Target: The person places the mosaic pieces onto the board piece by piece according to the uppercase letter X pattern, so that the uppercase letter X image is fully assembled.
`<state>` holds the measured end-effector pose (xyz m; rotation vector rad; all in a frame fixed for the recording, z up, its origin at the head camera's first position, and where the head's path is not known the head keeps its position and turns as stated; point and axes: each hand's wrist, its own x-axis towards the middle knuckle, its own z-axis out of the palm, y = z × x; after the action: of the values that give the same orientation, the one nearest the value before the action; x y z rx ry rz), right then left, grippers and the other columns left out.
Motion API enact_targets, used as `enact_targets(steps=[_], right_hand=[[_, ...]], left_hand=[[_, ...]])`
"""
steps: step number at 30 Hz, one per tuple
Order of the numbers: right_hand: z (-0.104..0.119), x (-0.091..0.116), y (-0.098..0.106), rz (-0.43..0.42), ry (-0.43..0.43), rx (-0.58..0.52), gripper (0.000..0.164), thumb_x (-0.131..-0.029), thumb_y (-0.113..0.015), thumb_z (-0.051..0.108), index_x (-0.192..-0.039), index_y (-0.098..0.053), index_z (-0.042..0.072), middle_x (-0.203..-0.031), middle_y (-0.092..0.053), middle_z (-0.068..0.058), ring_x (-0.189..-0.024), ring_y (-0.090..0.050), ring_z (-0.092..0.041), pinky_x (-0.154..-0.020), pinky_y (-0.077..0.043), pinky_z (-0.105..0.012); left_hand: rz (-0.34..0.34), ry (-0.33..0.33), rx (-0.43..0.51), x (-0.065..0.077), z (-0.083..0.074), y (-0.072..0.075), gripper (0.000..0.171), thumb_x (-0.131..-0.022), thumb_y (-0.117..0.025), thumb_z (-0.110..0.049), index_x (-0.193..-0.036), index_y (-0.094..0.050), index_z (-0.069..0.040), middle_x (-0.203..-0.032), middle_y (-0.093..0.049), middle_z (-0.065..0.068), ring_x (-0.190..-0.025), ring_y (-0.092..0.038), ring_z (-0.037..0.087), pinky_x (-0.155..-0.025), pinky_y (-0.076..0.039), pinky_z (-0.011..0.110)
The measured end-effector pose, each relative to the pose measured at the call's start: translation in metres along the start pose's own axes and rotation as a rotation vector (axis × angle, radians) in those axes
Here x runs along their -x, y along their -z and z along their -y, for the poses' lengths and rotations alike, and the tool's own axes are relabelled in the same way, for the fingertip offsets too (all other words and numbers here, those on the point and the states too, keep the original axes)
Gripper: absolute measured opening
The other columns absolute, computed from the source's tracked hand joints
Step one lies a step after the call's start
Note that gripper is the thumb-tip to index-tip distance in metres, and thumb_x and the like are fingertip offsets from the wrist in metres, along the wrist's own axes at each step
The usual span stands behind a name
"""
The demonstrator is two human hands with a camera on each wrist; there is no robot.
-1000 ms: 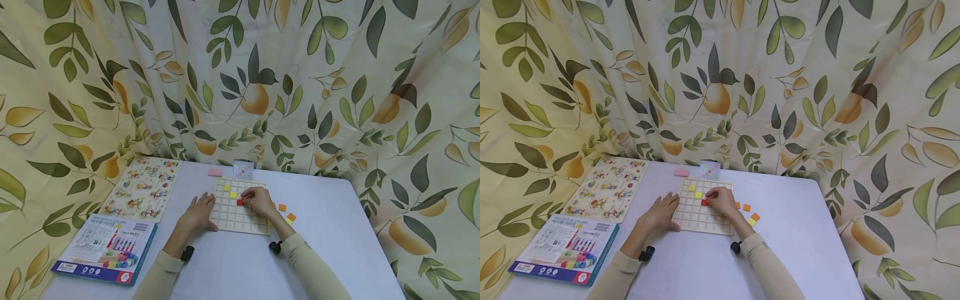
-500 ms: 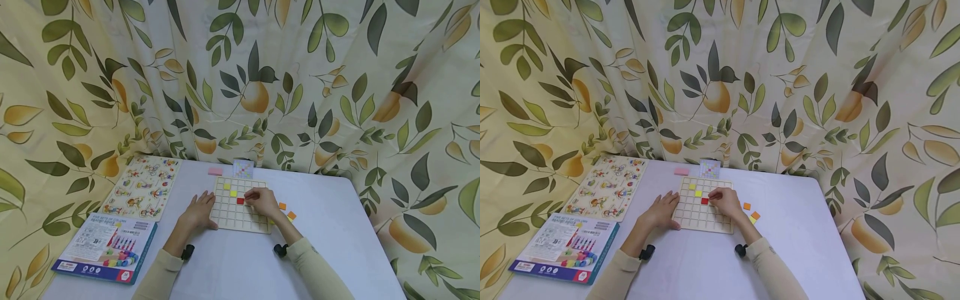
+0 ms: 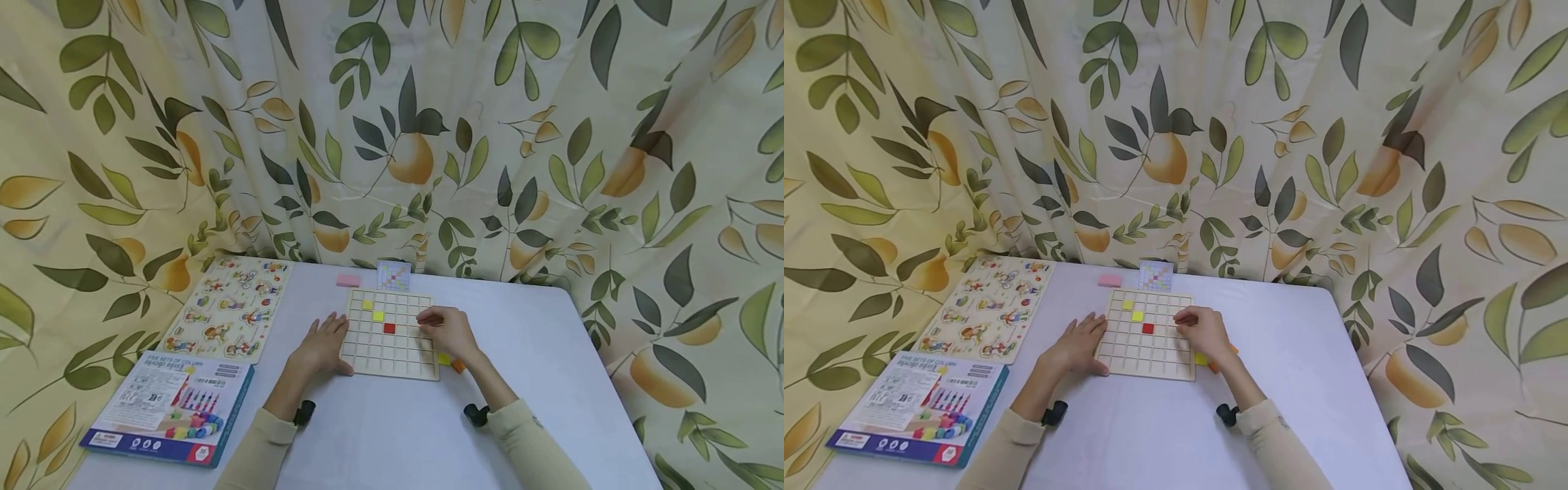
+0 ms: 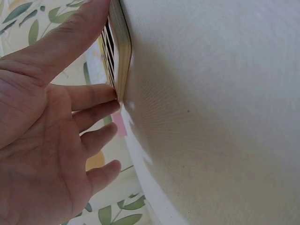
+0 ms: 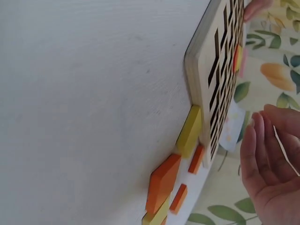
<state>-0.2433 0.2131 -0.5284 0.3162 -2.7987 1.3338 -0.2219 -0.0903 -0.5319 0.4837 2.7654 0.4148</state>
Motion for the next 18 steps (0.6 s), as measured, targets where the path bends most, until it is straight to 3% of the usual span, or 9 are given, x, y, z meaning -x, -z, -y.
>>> enact_targets(steps=[7,18], right_hand=[[-0.007,0.013,0.014,-0.021,-0.035,0.041,0.016,-0.09,-0.079,0.003,-0.106,-0.08,0.006,-0.1,-0.078,-0.001,-0.091,-0.073,-0.019,-0.085,-0.06,-0.04],[-0.023,0.032,0.03,-0.022,-0.064,0.07,0.019,-0.086,-0.081,0.001,-0.104,-0.079,0.006,-0.097,-0.079,-0.004,-0.086,-0.074,-0.017,-0.074,-0.06,-0.029]], left_hand=[[-0.004,-0.003,0.004,0.0,0.0,0.001,0.111,-0.076,-0.093,-0.043,-0.159,-0.037,0.004,-0.169,-0.031,0.017,-0.16,-0.016,0.036,-0.129,-0.011,0.058],[-0.01,0.001,0.004,0.0,0.0,0.0,0.112,-0.074,-0.094,-0.043,-0.158,-0.037,0.004,-0.168,-0.033,0.018,-0.159,-0.018,0.037,-0.128,-0.011,0.059]])
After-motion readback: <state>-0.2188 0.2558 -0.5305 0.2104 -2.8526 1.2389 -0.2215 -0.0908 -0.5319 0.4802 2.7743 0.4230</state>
